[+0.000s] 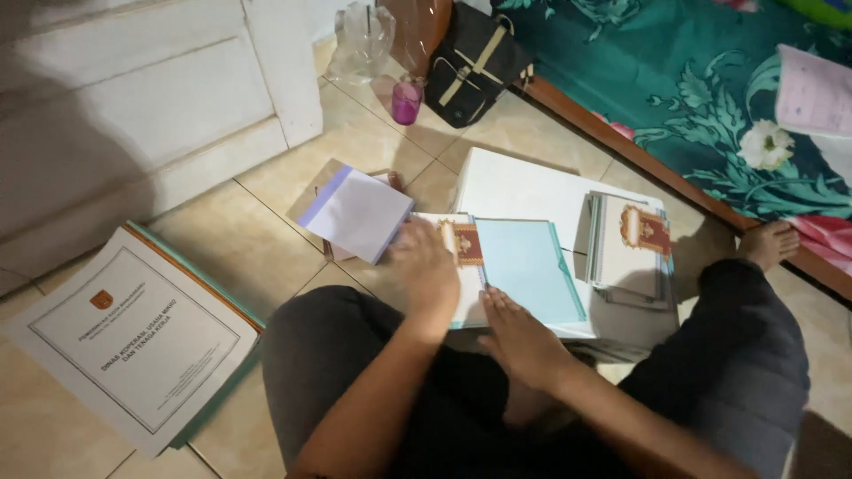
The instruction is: Inserting small printed cards into paper folders for assembly.
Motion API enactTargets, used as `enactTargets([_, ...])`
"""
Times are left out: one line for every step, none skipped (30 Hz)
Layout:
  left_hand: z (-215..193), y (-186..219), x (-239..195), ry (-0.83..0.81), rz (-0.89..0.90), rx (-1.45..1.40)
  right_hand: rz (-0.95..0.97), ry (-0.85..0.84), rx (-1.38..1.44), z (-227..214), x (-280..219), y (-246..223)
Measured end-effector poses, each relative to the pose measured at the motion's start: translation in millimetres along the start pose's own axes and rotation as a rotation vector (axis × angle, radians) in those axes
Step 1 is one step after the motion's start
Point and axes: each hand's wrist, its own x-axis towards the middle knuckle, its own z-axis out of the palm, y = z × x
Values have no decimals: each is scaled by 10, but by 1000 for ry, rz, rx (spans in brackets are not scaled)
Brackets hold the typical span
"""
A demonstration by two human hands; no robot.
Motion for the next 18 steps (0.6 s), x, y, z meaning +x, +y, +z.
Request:
enactTargets([-99,-15,37,111,-152,61,51,-76,39,-142,-31,-68])
enactTargets([-216,-40,121,231,-296,124,105,-141,77,-297,-31,-128])
enactTargets([-213,-73,91,232,-282,126,114,-132,81,-309,-39,-156])
enactTargets([-230,-130,80,249,-279,102,136,-153,117,-333,-13,-180])
enactTargets([-250,-188,72,266,-276,78,156,-174,153,-361,15,-205])
enactTargets([-370,-128,61,271,-263,83,162,-162,159,-404,-16,-226])
enactTargets([-487,-70,53,358,-179,62,162,-160,176,-444,-41,-245])
enactTargets([-589,1,43,443,-94,36,166,-159,192,-479,-77,-255])
enactTargets([-593,22,72,445,-79,37,175,-148,197,-513,-60,-220])
enactTargets([-576,59,78,567,24,-32,253,-116,485,-540,-70,-182])
enactTargets([-554,91,85,689,127,-103,329,-77,772,-561,-75,-144])
enactTargets([-556,141,25,681,137,-112,343,-73,776,-433,-23,-7])
enactTargets([-559,186,-34,664,104,-343,284,194,1021,-304,29,131])
enactTargets([-562,247,-70,639,69,-579,220,477,1245,-193,72,289])
enactTargets([-500,317,-104,629,79,-594,238,487,1239,-153,84,396])
enactTargets([-437,381,-134,546,-13,-806,269,485,1242,-114,108,512])
enactTargets([-375,443,-169,453,-106,-1013,300,483,1244,-73,130,625])
enactTargets([-421,488,-169,450,-105,-1019,306,485,1240,-61,112,823])
